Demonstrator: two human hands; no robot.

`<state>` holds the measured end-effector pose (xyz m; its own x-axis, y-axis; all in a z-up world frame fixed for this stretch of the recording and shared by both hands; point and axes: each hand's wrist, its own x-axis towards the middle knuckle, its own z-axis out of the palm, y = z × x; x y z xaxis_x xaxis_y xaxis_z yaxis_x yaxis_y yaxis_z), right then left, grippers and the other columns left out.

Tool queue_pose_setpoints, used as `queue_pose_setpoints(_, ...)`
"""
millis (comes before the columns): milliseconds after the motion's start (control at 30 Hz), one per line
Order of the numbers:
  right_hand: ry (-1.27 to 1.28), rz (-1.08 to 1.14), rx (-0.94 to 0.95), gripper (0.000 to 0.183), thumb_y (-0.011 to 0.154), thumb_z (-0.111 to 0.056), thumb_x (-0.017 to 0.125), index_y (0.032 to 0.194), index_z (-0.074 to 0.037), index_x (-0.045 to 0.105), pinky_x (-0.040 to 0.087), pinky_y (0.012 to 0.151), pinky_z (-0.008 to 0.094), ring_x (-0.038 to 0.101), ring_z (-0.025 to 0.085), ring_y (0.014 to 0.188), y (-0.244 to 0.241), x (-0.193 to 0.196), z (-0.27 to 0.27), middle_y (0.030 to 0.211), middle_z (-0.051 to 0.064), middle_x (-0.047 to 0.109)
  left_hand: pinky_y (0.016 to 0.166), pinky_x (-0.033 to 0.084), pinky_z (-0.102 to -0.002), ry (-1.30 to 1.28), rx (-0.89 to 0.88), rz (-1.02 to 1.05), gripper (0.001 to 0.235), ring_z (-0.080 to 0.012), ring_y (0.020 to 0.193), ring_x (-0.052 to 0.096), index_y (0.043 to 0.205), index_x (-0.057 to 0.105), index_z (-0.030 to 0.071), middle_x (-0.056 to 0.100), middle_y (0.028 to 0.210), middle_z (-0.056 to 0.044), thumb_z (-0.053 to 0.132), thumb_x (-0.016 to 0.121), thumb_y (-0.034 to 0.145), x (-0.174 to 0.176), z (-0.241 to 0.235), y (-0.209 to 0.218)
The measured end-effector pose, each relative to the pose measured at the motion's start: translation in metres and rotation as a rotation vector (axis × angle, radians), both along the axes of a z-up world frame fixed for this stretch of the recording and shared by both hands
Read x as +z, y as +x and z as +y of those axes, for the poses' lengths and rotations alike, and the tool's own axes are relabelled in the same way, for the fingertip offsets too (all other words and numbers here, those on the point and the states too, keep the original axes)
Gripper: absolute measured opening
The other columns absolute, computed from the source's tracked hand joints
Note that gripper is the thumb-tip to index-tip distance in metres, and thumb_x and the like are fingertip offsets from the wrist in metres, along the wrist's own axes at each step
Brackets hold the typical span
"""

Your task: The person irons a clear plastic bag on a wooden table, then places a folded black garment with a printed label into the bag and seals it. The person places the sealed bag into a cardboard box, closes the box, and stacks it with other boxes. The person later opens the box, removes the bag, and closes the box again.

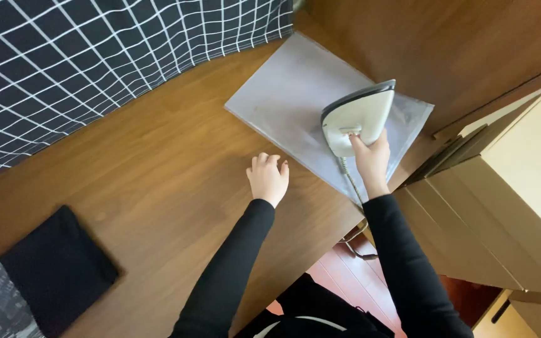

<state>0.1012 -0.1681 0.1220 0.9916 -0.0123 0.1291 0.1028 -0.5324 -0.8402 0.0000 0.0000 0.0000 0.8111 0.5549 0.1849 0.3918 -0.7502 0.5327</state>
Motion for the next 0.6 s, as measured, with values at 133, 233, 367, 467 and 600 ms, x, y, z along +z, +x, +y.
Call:
queue_pose_setpoints(133,0.079,0.029,0.048,0.017,0.073,-0.019,0.073,0.087,-0.012,0.065,0.048,0.075,0.044,0.065,0.022,0.079,0.016,-0.014,-0.007,0.076,0.008,0.067,0.066,0.048,-0.041,-0.088,0.097,0.063,0.025,-0.019,0.084,0.056,0.093,0.067,0.02,0.051,0.079,0.005,0.041,0.061,0.081,-0.027,-0.017,0.024)
queue_pose_setpoints(233,0.108,0.095,0.058,0.013,0.07,-0.021,0.075,0.079,-0.015,0.067,0.05,0.072,0.035,0.064,0.016,0.069,0.02,-0.019,-0.011,0.066,0.003,0.066,0.065,0.05,-0.041,-0.125,0.144,0.076,0.022,-0.0198,0.083,0.057,0.091,0.066,0.021,0.051,0.078,0.004,0.039,0.064,0.079,-0.036,-0.023,0.031)
queue_pose_setpoints(367,0.14,0.113,0.089,0.011,0.072,-0.019,0.074,0.076,-0.013,0.066,0.049,0.071,0.032,0.062,0.014,0.067,0.02,-0.013,-0.013,0.064,0.004,0.066,0.069,0.05,-0.04,-0.164,0.136,0.086,0.017,-0.0196,0.086,0.057,0.09,0.066,0.021,0.051,0.08,0.004,0.034,0.065,0.079,-0.034,-0.03,0.033)
queue_pose_setpoints(467,0.158,0.126,0.121,0.009,0.074,-0.016,0.071,0.076,-0.009,0.066,0.049,0.072,0.031,0.062,0.014,0.068,0.02,-0.009,-0.014,0.064,0.006,0.066,0.072,0.05,-0.04,-0.196,0.145,0.094,0.015,-0.0205,0.086,0.056,0.088,0.066,0.022,0.051,0.08,0.004,0.032,0.065,0.078,-0.037,-0.033,0.037)
queue_pose_setpoints(600,0.168,0.133,0.147,0.009,0.074,-0.015,0.071,0.074,-0.009,0.065,0.049,0.073,0.03,0.062,0.014,0.067,0.023,-0.011,-0.017,0.063,0.006,0.065,0.07,0.052,-0.041,-0.27,0.192,0.081,0.01,-0.0222,0.082,0.059,0.082,0.067,0.023,0.055,0.077,0.002,0.031,0.064,0.078,-0.043,-0.032,0.042)
